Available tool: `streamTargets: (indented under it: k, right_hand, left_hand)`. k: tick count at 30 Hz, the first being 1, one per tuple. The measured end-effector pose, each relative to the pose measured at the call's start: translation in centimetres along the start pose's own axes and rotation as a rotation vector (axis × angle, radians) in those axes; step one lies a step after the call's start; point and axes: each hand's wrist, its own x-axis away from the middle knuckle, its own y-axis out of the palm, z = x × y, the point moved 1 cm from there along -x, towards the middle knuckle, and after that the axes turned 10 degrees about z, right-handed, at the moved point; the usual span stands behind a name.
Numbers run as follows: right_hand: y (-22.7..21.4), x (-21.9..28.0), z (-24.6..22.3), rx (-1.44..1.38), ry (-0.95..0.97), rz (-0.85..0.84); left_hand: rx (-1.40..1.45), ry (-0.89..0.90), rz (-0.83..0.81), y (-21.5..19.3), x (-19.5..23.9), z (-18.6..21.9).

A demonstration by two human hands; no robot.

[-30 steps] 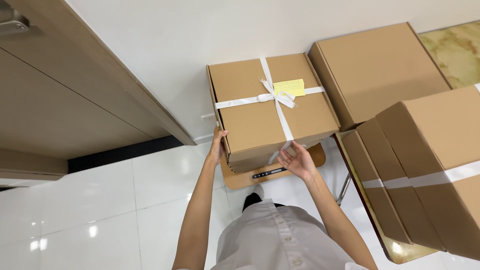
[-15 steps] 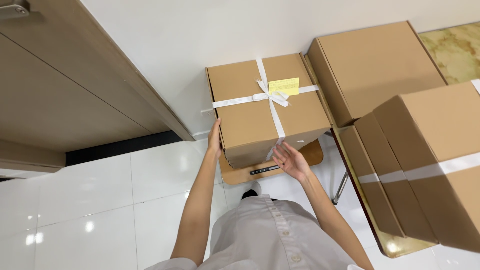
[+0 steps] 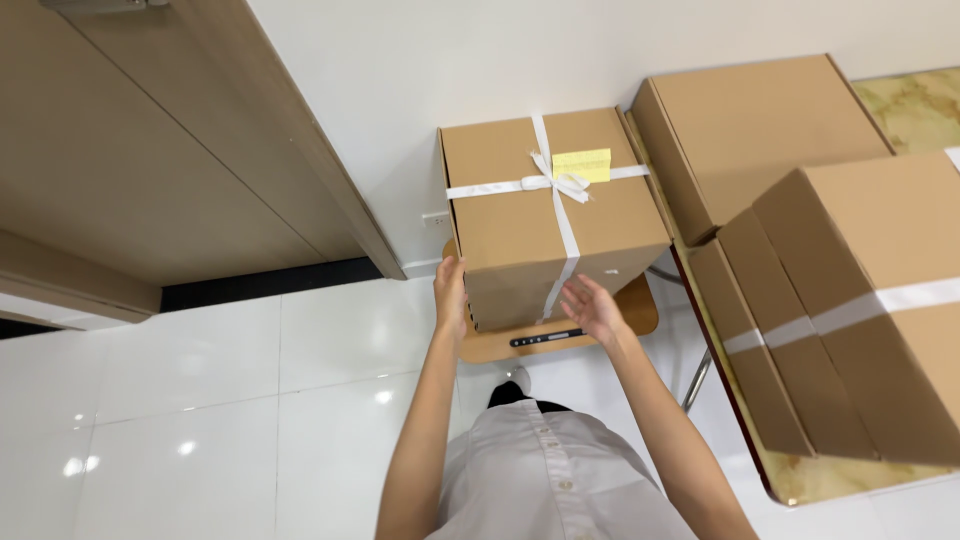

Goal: The person repeatedly picks up individual cardboard boxes from a stack on a table and places them onto a digital scale on the floor, then returns them to the table. The process is repeated for several boxes in a repetitive cycle.

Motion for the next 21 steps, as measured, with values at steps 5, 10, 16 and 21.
streamTargets:
  k: [5, 10, 16, 21]
  right_hand:
    - [-2.6, 7.3, 1.0, -0.292, -0.012, 0.017]
    - [-5.9, 17.0, 2.0, -0.458, -0.096, 0.005]
    - [-10.0, 27.6, 0.7, -0.589, -0.226, -0.009]
    - [-13.6, 33.6, -1.3, -0.433, -0.500, 0.063]
  left_hand:
    - [0.186, 0.077, -0.068, -1.8, 7.5, 0.8]
    - [0.246, 0.114, -0.091, -3.0, 15.5, 0.4]
    - [0.220, 0.121, -0.139, -2.5, 22.0, -2.3]
    - [0.207, 0.139, -0.175, 1.0, 24.0, -3.6]
